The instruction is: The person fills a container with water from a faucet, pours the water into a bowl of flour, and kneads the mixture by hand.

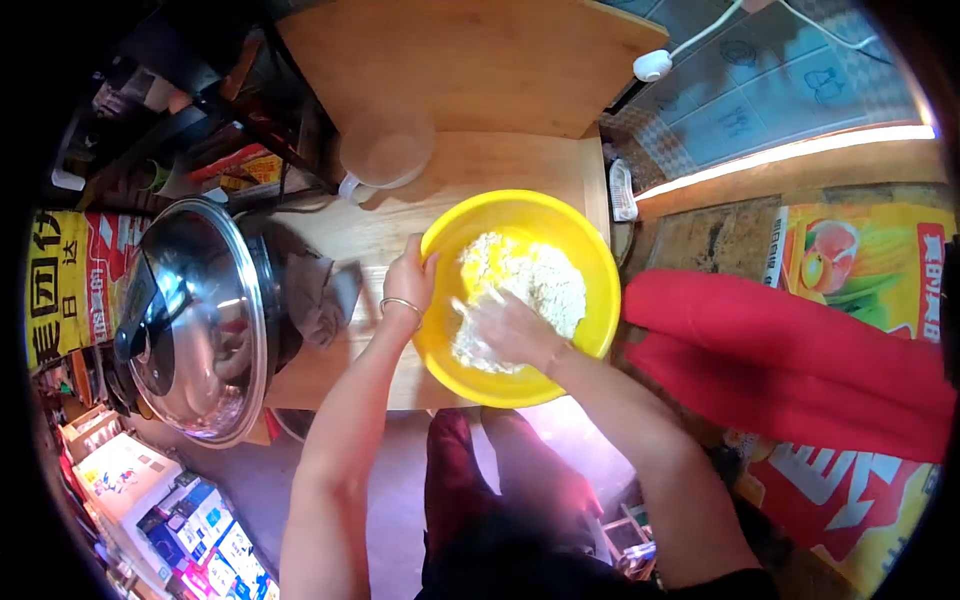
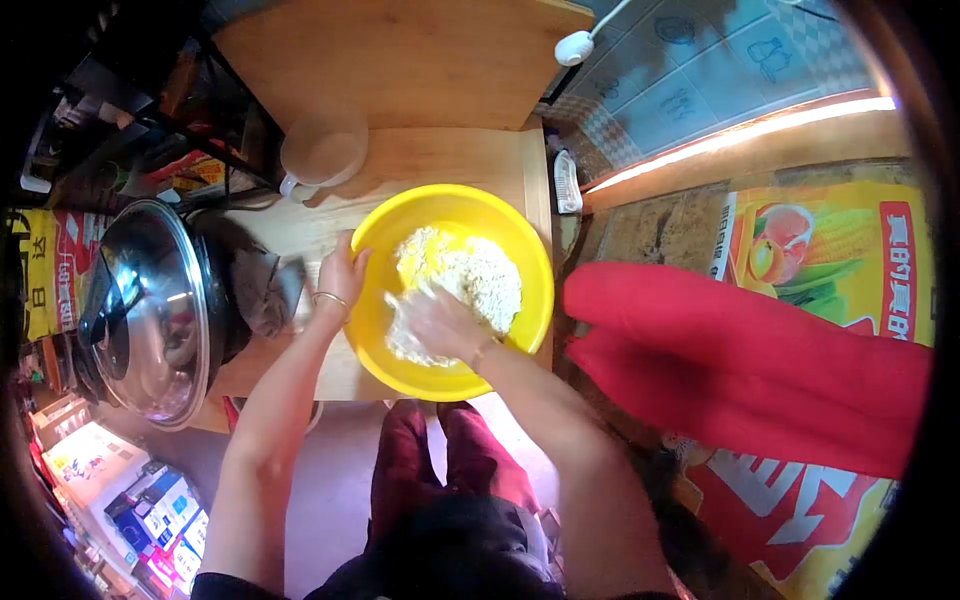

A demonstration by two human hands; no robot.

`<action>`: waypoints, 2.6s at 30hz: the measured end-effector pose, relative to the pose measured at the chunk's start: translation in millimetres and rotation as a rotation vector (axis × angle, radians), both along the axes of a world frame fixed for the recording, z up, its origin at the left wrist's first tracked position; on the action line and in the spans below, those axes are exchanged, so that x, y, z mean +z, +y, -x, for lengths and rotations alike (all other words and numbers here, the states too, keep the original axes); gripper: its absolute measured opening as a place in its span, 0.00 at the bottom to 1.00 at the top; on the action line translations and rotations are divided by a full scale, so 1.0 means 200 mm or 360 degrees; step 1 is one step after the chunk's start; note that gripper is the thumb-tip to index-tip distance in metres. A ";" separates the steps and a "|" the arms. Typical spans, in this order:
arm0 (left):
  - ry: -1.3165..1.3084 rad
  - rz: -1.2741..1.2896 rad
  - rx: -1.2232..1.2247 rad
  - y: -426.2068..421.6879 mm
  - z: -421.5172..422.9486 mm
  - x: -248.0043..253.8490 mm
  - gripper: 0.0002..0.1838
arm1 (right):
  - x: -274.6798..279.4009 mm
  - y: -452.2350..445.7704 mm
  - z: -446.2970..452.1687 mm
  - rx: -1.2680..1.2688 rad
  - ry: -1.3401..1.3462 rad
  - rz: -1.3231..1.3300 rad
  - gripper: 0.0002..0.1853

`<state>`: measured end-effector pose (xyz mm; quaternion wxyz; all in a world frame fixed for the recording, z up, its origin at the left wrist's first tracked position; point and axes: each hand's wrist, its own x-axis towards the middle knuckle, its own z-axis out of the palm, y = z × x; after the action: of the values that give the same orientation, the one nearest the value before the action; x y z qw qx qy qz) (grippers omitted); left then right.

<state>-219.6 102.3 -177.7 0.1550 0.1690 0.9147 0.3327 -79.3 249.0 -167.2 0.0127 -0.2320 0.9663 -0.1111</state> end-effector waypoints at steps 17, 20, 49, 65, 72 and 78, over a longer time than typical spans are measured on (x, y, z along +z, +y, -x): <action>-0.0180 -0.0133 0.0036 0.03 -0.08 0.07 0.10 | -0.31 -0.09 0.10 -0.0742 -0.0479 0.0001 0.09; -0.0111 -0.0183 0.0051 0.03 -0.08 0.09 0.09 | -0.35 -0.08 0.12 -0.0749 -0.0229 0.0110 0.06; -0.0033 -0.0062 0.0057 -0.08 -0.08 0.06 0.18 | -0.12 0.08 0.22 -0.1343 0.0069 0.0118 0.21; -0.0130 -0.0274 0.0115 -0.09 -0.14 0.06 0.16 | -0.13 -0.15 0.10 -0.0606 -0.0590 -0.0185 0.15; -0.0130 -0.0205 0.0038 -0.11 -0.12 0.12 0.14 | -0.23 -0.12 0.23 -0.0604 -0.0619 -0.0018 0.12; -0.0118 -0.0268 0.0065 -0.10 -0.13 0.11 0.17 | -0.30 -0.14 0.25 -0.0626 -0.0283 0.0184 0.07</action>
<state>-194.5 82.2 -156.4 0.1674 0.1503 0.8804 0.4175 -129.6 221.6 -227.8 0.0627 -0.0287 0.9800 -0.1868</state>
